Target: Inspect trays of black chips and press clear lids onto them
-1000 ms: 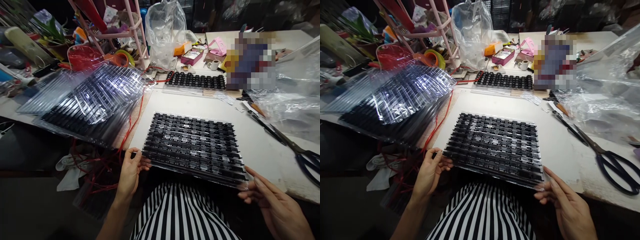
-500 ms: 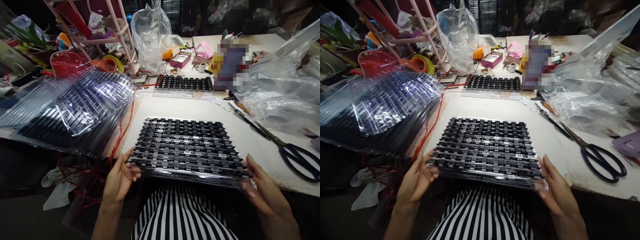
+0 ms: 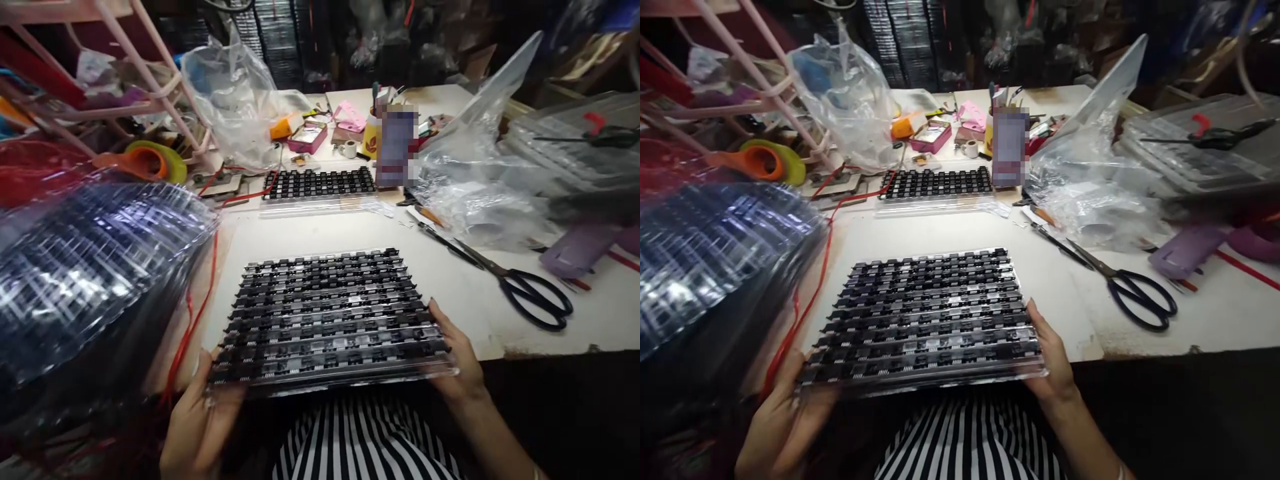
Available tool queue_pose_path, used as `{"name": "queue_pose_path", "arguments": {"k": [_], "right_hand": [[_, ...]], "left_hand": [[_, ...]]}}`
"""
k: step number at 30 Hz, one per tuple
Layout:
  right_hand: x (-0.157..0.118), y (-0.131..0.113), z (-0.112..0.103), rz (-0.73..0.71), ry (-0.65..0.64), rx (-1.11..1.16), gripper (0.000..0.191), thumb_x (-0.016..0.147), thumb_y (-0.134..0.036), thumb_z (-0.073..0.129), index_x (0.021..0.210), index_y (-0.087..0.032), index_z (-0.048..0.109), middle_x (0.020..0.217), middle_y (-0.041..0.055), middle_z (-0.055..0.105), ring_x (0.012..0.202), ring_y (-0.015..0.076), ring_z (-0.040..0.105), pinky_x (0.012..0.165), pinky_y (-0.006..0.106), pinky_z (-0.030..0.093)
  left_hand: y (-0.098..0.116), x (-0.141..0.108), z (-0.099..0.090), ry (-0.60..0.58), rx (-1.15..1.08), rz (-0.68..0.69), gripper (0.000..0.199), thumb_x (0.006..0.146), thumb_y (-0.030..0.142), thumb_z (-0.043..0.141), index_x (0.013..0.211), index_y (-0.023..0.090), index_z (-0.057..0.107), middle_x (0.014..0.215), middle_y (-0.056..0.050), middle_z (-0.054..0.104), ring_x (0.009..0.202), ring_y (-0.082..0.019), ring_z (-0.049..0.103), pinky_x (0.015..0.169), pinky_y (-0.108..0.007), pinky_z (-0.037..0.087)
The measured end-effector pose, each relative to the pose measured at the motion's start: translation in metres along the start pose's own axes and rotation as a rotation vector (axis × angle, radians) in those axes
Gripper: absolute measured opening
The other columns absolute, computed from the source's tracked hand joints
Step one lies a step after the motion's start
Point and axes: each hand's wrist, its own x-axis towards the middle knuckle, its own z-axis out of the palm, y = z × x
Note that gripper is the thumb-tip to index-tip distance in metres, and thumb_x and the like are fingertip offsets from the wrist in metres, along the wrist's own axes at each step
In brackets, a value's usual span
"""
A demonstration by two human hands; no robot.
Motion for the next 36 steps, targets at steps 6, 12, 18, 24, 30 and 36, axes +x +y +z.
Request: {"name": "queue_pose_path", "arguments": {"k": [6,12,18,24,30,36], "right_hand": [[0.01,0.003,0.0,0.068,-0.07,0.105,0.037,0.096,-0.037,0.039,0.103,-0.019,0.07,0.1,0.006,0.074,0.104,0.0216,0.065,0.1,0.043,0.044],[0.012,0.001,-0.001,0.081,-0.098,0.108,0.039,0.096,-0.04,0.038,0.108,-0.018,0.068,0.103,0.0067,0.073,0.104,0.0211,0.065,0.101,0.043,0.042],[0.011,0.001,-0.001,0.003,-0.083,0.096,0.036,0.094,-0.039,0.041,0.105,-0.018,0.069,0.099,0.0067,0.074,0.1,0.0216,0.066,0.098,0.043,0.045],[0.011,0.001,-0.003,0.026,-0.097,0.121,0.034,0.095,-0.033,0.041,0.105,-0.016,0.068,0.1,0.0067,0.073,0.101,0.0208,0.066,0.098,0.042,0.045],[0.012,0.001,-0.006,0.012,-0.105,0.099,0.031,0.093,-0.034,0.045,0.103,-0.017,0.068,0.102,0.0062,0.073,0.103,0.0207,0.065,0.099,0.041,0.045],[0.012,0.0,-0.002,0.02,-0.077,0.045,0.03,0.091,-0.036,0.048,0.098,-0.017,0.07,0.101,0.0062,0.073,0.107,0.022,0.064,0.1,0.043,0.044]], "left_hand": [[0.003,0.014,-0.008,0.255,-0.032,-0.061,0.044,0.09,0.01,0.03,0.101,0.026,0.069,0.099,-0.003,0.074,0.087,-0.015,0.07,0.08,-0.028,0.055],[0.004,0.022,-0.029,0.151,0.026,-0.042,0.035,0.085,0.011,0.044,0.105,0.027,0.068,0.105,-0.001,0.072,0.099,-0.015,0.066,0.087,-0.025,0.052],[0.003,0.015,-0.013,0.148,0.068,-0.037,0.038,0.086,0.008,0.045,0.113,0.028,0.064,0.105,0.003,0.072,0.1,-0.013,0.066,0.091,-0.027,0.052],[0.004,0.011,-0.01,0.076,0.105,-0.008,0.031,0.086,0.008,0.05,0.106,0.025,0.065,0.099,0.003,0.073,0.093,-0.012,0.068,0.089,-0.027,0.053],[0.008,0.009,-0.005,0.053,0.081,-0.058,0.036,0.084,0.007,0.05,0.11,0.028,0.063,0.104,0.004,0.072,0.096,-0.014,0.067,0.091,-0.031,0.052],[0.003,0.007,0.011,0.224,0.007,-0.04,0.044,0.091,0.01,0.03,0.112,0.027,0.065,0.097,0.001,0.074,0.087,-0.013,0.069,0.084,-0.03,0.055]]}}
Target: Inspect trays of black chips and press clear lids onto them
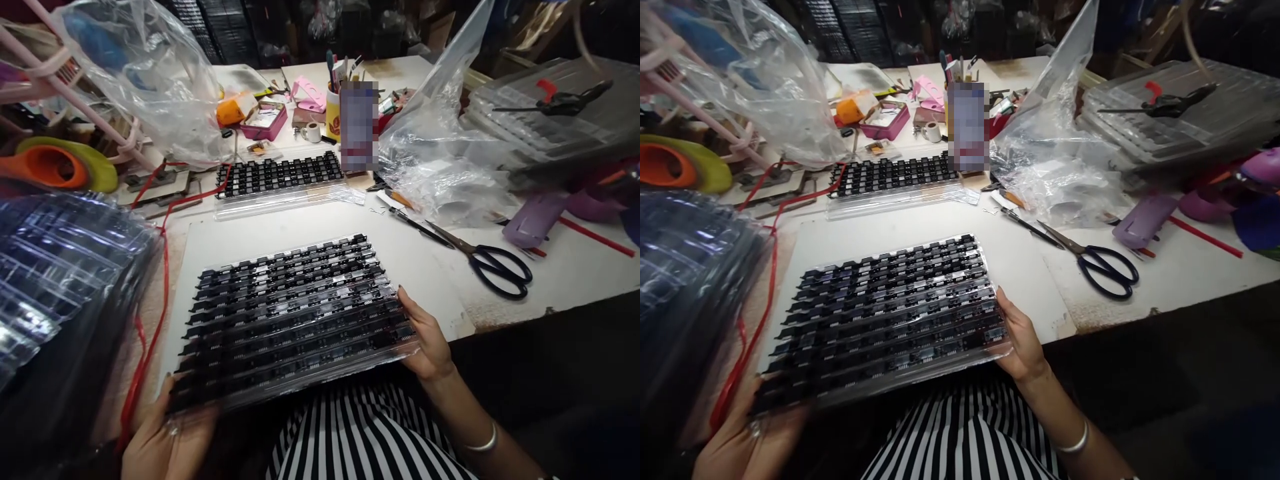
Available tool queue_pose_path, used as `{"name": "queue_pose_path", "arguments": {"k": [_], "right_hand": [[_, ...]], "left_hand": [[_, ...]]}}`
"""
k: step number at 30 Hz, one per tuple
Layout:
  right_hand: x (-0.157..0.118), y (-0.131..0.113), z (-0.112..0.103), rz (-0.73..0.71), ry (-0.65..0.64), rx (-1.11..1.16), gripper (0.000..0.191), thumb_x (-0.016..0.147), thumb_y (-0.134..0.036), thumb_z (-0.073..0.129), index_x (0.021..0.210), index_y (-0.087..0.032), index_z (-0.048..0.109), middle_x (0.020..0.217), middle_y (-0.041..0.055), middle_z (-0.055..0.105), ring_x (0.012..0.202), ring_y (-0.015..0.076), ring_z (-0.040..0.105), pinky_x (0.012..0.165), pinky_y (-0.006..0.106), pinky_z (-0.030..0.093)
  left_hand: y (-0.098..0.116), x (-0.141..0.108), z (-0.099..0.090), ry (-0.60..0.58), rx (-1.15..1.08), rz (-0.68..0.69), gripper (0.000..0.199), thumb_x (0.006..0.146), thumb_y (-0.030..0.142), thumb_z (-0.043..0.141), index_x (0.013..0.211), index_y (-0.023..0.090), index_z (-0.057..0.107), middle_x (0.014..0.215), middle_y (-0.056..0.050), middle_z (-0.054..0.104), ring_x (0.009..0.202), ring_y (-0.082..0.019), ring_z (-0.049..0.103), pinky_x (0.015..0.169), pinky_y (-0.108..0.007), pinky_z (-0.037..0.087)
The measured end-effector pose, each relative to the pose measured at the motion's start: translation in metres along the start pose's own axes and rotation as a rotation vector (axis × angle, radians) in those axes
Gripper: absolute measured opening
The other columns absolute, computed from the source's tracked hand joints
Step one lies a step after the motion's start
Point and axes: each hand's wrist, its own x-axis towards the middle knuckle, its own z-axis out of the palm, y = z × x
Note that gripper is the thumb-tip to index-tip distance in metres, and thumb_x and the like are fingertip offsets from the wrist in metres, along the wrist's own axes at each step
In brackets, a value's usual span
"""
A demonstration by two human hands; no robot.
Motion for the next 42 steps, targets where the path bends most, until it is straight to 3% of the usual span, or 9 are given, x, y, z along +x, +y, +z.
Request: {"name": "queue_pose_path", "arguments": {"k": [3,8,11,19,24,28,35,42], "right_hand": [[-0.001,-0.001,0.001,-0.012,0.031,-0.026,0.027,0.089,-0.036,0.051,0.091,-0.019,0.072,0.097,0.0055,0.074,0.105,0.0227,0.065,0.1,0.044,0.045],[-0.002,-0.001,-0.004,-0.049,0.093,-0.097,0.024,0.087,-0.035,0.053,0.086,-0.022,0.073,0.087,0.0036,0.076,0.098,0.0231,0.068,0.098,0.044,0.047],[-0.002,-0.001,-0.008,-0.076,0.154,-0.125,0.022,0.086,-0.034,0.055,0.086,-0.024,0.074,0.081,0.0025,0.076,0.089,0.0229,0.07,0.095,0.044,0.049],[-0.001,-0.005,-0.013,-0.068,0.332,-0.013,0.033,0.092,-0.031,0.043,0.077,-0.027,0.072,0.076,0.0004,0.075,0.065,0.017,0.07,0.081,0.039,0.058],[-0.002,-0.003,-0.013,-0.179,0.263,-0.081,0.041,0.093,-0.047,0.037,0.095,-0.026,0.072,0.094,0.0067,0.074,0.084,0.0217,0.07,0.084,0.042,0.056],[-0.004,0.0,-0.014,-0.271,0.244,-0.106,0.035,0.094,-0.034,0.037,0.102,-0.027,0.07,0.099,0.0039,0.074,0.096,0.0177,0.067,0.086,0.034,0.055],[-0.009,-0.003,-0.014,-0.144,0.243,-0.074,0.032,0.093,-0.026,0.039,0.099,-0.029,0.071,0.102,0.0001,0.073,0.093,0.0173,0.068,0.093,0.039,0.052],[-0.009,-0.001,-0.014,-0.189,0.178,-0.1,0.024,0.091,-0.031,0.047,0.093,-0.03,0.071,0.1,-0.0004,0.074,0.091,0.0188,0.068,0.097,0.044,0.048]], "left_hand": [[-0.001,0.002,0.002,0.053,-0.034,-0.02,0.051,0.09,0.008,0.023,0.112,0.027,0.066,0.1,-0.003,0.074,0.089,-0.015,0.07,0.08,-0.03,0.057],[-0.003,0.007,-0.008,-0.195,-0.124,-0.053,0.054,0.091,0.008,0.02,0.106,0.022,0.069,0.099,-0.006,0.074,0.091,-0.015,0.069,0.088,-0.033,0.053],[-0.006,0.006,-0.011,-0.281,-0.157,-0.058,0.051,0.093,0.009,0.022,0.102,0.02,0.071,0.094,-0.005,0.074,0.09,-0.015,0.069,0.089,-0.031,0.052],[-0.008,0.0,-0.006,-0.241,-0.185,-0.062,0.041,0.096,0.013,0.029,0.105,0.019,0.068,0.092,-0.002,0.075,0.086,-0.012,0.069,0.085,-0.026,0.053],[-0.011,-0.002,-0.002,-0.266,-0.18,-0.05,0.038,0.096,0.016,0.031,0.104,0.019,0.068,0.08,-0.001,0.074,0.084,-0.014,0.069,0.084,-0.028,0.054],[-0.013,-0.004,0.001,-0.271,-0.168,-0.048,0.037,0.096,0.017,0.031,0.112,0.019,0.065,0.09,-0.003,0.075,0.086,-0.014,0.069,0.087,-0.031,0.053],[-0.011,-0.003,-0.002,-0.296,-0.101,-0.029,0.035,0.096,0.018,0.034,0.116,0.019,0.063,0.099,-0.004,0.074,0.083,-0.014,0.07,0.091,-0.033,0.052],[-0.011,0.001,-0.002,-0.273,-0.07,-0.024,0.034,0.096,0.017,0.035,0.104,0.018,0.068,0.092,-0.003,0.075,0.085,-0.015,0.07,0.088,-0.033,0.054]]}}
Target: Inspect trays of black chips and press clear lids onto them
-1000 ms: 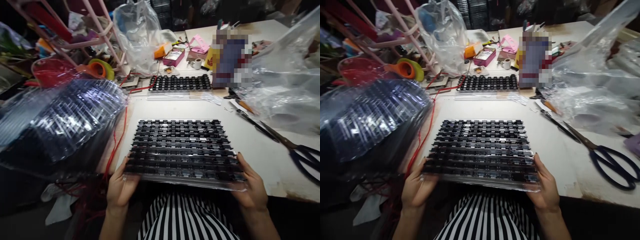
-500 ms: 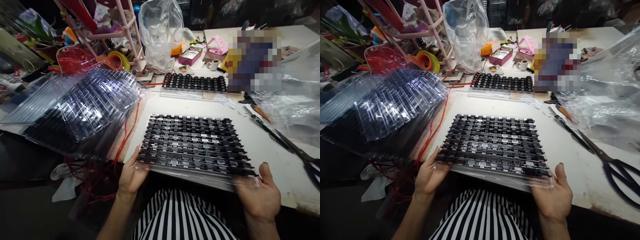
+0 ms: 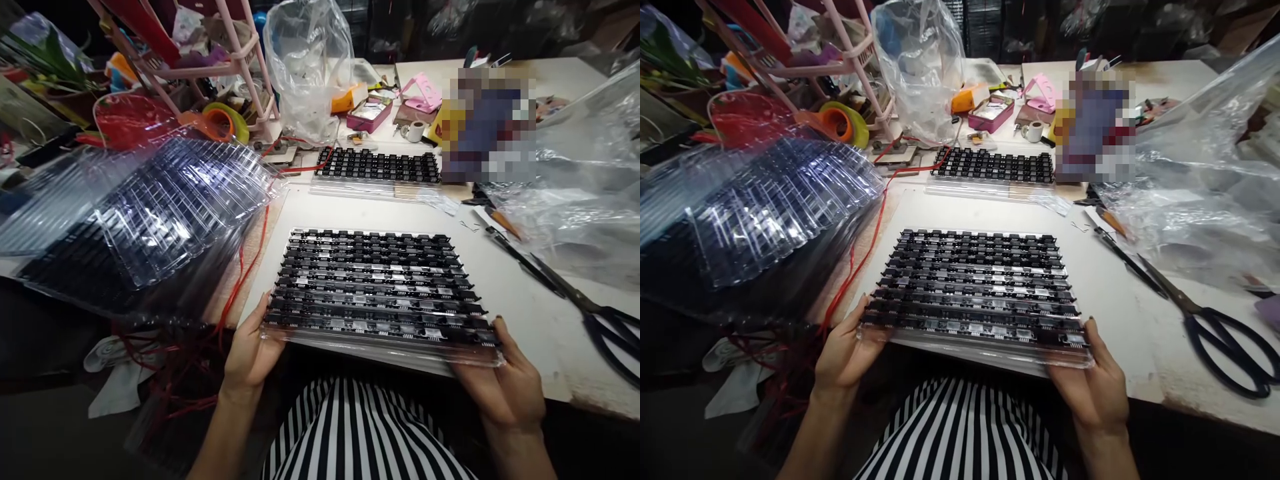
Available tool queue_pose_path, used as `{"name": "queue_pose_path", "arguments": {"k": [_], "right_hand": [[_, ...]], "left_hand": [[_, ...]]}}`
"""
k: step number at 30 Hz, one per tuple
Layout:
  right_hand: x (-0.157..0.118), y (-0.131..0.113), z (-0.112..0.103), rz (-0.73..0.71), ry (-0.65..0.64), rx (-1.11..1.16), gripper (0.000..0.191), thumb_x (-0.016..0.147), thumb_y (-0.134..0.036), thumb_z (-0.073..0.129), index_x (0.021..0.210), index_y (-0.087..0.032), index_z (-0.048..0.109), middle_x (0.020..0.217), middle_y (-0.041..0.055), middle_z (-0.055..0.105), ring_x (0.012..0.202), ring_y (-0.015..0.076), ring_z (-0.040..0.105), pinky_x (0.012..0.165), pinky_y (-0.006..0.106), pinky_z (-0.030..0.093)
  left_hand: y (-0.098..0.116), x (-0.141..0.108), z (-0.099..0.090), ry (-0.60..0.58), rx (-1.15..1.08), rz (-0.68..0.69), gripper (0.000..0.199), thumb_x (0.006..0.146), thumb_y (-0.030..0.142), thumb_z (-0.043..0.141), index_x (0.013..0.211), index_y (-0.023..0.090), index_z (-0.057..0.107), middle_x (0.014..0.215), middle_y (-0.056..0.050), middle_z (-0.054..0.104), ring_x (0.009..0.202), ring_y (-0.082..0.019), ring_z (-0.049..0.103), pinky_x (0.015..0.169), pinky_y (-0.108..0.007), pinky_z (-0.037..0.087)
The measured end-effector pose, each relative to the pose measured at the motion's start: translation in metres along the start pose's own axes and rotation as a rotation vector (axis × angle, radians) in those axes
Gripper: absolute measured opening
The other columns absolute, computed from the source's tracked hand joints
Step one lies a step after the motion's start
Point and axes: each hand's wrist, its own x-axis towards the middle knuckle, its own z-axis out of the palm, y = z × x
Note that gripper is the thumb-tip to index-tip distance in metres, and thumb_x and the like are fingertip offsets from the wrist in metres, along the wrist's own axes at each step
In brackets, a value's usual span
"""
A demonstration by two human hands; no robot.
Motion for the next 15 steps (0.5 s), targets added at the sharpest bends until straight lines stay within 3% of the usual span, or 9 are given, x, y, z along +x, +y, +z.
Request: {"name": "queue_pose_path", "arguments": {"k": [7,11,15], "right_hand": [[-0.0003,0.0034,0.0001,0.026,-0.094,-0.025,0.025,0.09,-0.041,0.051,0.103,-0.03,0.07,0.108,0.0009,0.072,0.102,0.0206,0.065,0.101,0.045,0.045],[0.002,0.0056,-0.0002,0.024,-0.131,0.012,0.028,0.091,-0.044,0.05,0.104,-0.03,0.07,0.11,0.0003,0.071,0.107,0.0203,0.063,0.104,0.043,0.043],[0.0025,0.0077,0.0031,0.027,-0.169,0.042,0.029,0.091,-0.044,0.051,0.105,-0.027,0.07,0.109,0.0005,0.071,0.11,0.0213,0.062,0.104,0.043,0.042]], "left_hand": [[0.0011,-0.0007,0.0012,0.05,0.019,0.018,0.037,0.095,0.016,0.033,0.095,0.016,0.07,0.093,-0.005,0.074,0.085,-0.016,0.07,0.092,-0.035,0.052],[0.0025,0.0021,-0.0009,0.064,0.012,0.033,0.04,0.095,0.015,0.03,0.098,0.015,0.07,0.101,-0.008,0.073,0.091,-0.018,0.069,0.093,-0.037,0.05],[0.0046,0.0066,-0.0081,-0.013,-0.015,0.051,0.04,0.096,0.017,0.029,0.112,0.019,0.066,0.106,-0.009,0.071,0.096,-0.023,0.068,0.092,-0.043,0.051]]}}
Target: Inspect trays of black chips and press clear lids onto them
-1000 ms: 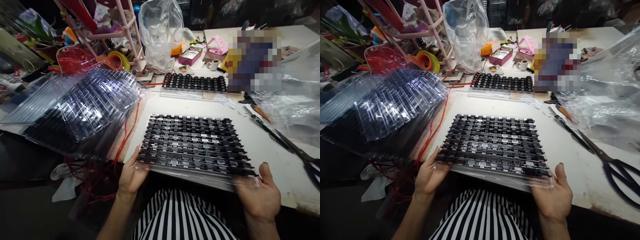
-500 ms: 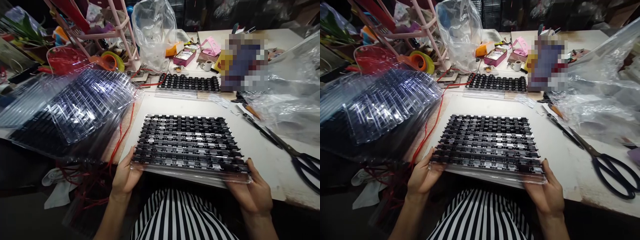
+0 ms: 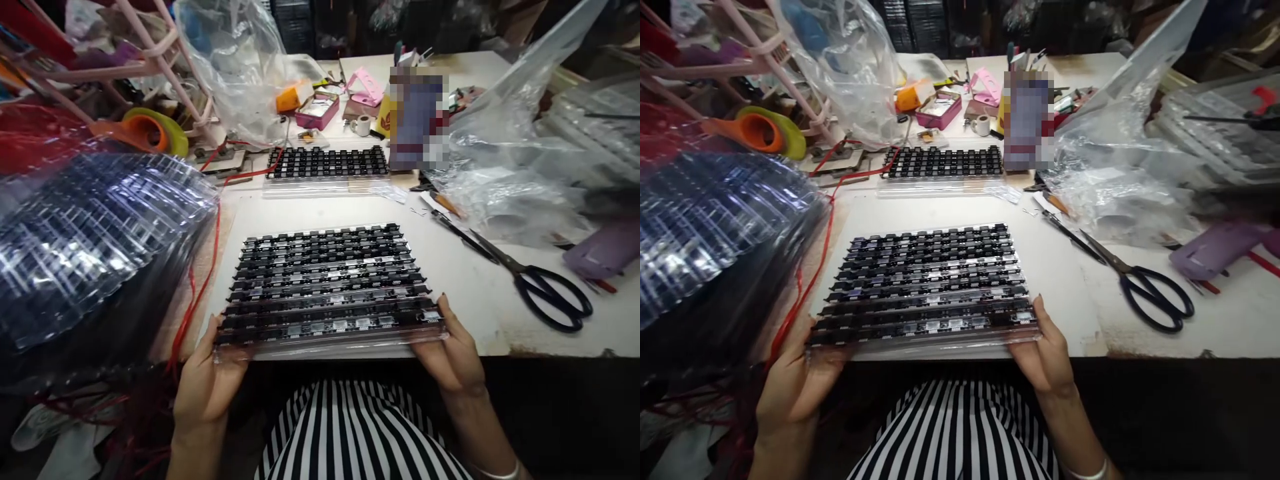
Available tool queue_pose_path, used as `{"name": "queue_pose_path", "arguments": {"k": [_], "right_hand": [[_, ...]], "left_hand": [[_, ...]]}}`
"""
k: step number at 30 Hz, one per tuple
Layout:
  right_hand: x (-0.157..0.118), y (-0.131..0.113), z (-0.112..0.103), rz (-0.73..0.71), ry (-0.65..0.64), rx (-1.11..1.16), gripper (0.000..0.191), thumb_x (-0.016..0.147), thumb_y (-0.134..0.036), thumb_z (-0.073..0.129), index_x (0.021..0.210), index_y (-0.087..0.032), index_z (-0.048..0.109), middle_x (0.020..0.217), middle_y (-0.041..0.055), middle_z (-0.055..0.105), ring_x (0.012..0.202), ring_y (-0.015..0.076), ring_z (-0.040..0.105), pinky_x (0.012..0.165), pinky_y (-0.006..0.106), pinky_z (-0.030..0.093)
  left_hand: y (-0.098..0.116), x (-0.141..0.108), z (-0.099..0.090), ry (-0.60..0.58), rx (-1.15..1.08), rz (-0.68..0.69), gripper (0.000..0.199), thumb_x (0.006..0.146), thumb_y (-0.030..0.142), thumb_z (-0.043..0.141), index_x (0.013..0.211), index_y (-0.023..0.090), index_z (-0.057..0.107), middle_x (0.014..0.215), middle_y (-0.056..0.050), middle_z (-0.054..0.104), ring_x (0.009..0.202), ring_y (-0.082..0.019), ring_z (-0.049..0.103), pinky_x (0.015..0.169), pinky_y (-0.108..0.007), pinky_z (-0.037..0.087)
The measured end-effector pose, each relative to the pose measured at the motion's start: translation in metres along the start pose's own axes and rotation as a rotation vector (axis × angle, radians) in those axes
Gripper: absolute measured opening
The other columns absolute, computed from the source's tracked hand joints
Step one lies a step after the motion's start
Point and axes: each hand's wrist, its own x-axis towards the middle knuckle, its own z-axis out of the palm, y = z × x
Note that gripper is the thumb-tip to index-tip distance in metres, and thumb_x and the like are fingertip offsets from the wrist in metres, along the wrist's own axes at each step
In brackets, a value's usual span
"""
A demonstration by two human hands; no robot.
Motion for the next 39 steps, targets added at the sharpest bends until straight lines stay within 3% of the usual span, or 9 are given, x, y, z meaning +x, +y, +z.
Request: {"name": "queue_pose_path", "arguments": {"k": [6,11,20,27,32,36,39], "right_hand": [[0.001,0.004,0.002,-0.041,-0.05,-0.015,0.031,0.092,-0.042,0.05,0.106,-0.023,0.07,0.106,0.0027,0.072,0.109,0.0215,0.061,0.101,0.041,0.045],[0.001,0.008,0.003,-0.097,-0.074,-0.055,0.031,0.09,-0.043,0.054,0.105,-0.021,0.07,0.104,0.0036,0.072,0.106,0.0224,0.062,0.096,0.04,0.048],[-0.004,0.015,0.013,-0.189,-0.023,-0.083,0.032,0.09,-0.045,0.052,0.111,-0.025,0.067,0.116,0.0046,0.067,0.111,0.0245,0.059,0.095,0.042,0.049],[-0.004,0.019,0.011,-0.2,0.084,-0.062,0.033,0.092,-0.042,0.05,0.12,-0.027,0.061,0.129,0.0025,0.059,0.124,0.0217,0.049,0.1,0.04,0.045],[-0.005,0.013,0.008,-0.169,-0.064,-0.052,0.032,0.095,-0.037,0.046,0.121,-0.027,0.06,0.126,0.002,0.061,0.119,0.0206,0.053,0.101,0.04,0.044],[-0.006,0.006,0.004,-0.078,-0.234,-0.066,0.033,0.096,-0.036,0.043,0.123,-0.026,0.058,0.125,0.0027,0.062,0.119,0.0212,0.053,0.102,0.045,0.041],[-0.006,0.005,0.002,-0.06,-0.257,-0.071,0.033,0.094,-0.038,0.045,0.123,-0.028,0.058,0.126,0.0019,0.061,0.119,0.0215,0.053,0.103,0.047,0.04]], "left_hand": [[0.0,0.001,-0.005,-0.141,-0.041,0.06,0.041,0.096,0.023,0.033,0.133,0.027,0.049,0.115,-0.008,0.067,0.104,-0.026,0.064,0.085,-0.048,0.054],[-0.005,0.0,-0.003,-0.201,-0.085,0.043,0.042,0.094,0.026,0.042,0.134,0.037,0.045,0.13,-0.001,0.058,0.112,-0.023,0.06,0.093,-0.046,0.05],[-0.015,-0.008,0.003,-0.059,0.211,0.209,0.039,0.089,0.037,0.051,0.128,0.037,0.052,0.142,0.006,0.046,0.132,-0.021,0.04,0.109,-0.042,0.036],[-0.015,-0.006,0.001,-0.083,0.176,0.213,0.038,0.089,0.035,0.049,0.126,0.036,0.052,0.14,0.008,0.049,0.131,-0.018,0.042,0.111,-0.043,0.033],[-0.014,-0.008,0.005,-0.038,0.147,0.181,0.04,0.089,0.039,0.05,0.128,0.032,0.052,0.138,0.004,0.051,0.127,-0.016,0.046,0.111,-0.041,0.03],[-0.014,-0.008,0.008,0.03,0.192,0.16,0.047,0.083,0.053,0.054,0.125,0.032,0.055,0.138,0.001,0.052,0.125,-0.02,0.049,0.112,-0.049,0.025],[-0.014,-0.007,0.008,0.065,0.246,0.178,0.049,0.081,0.057,0.054,0.123,0.032,0.056,0.137,0.0,0.053,0.125,-0.024,0.05,0.111,-0.055,0.024]]}}
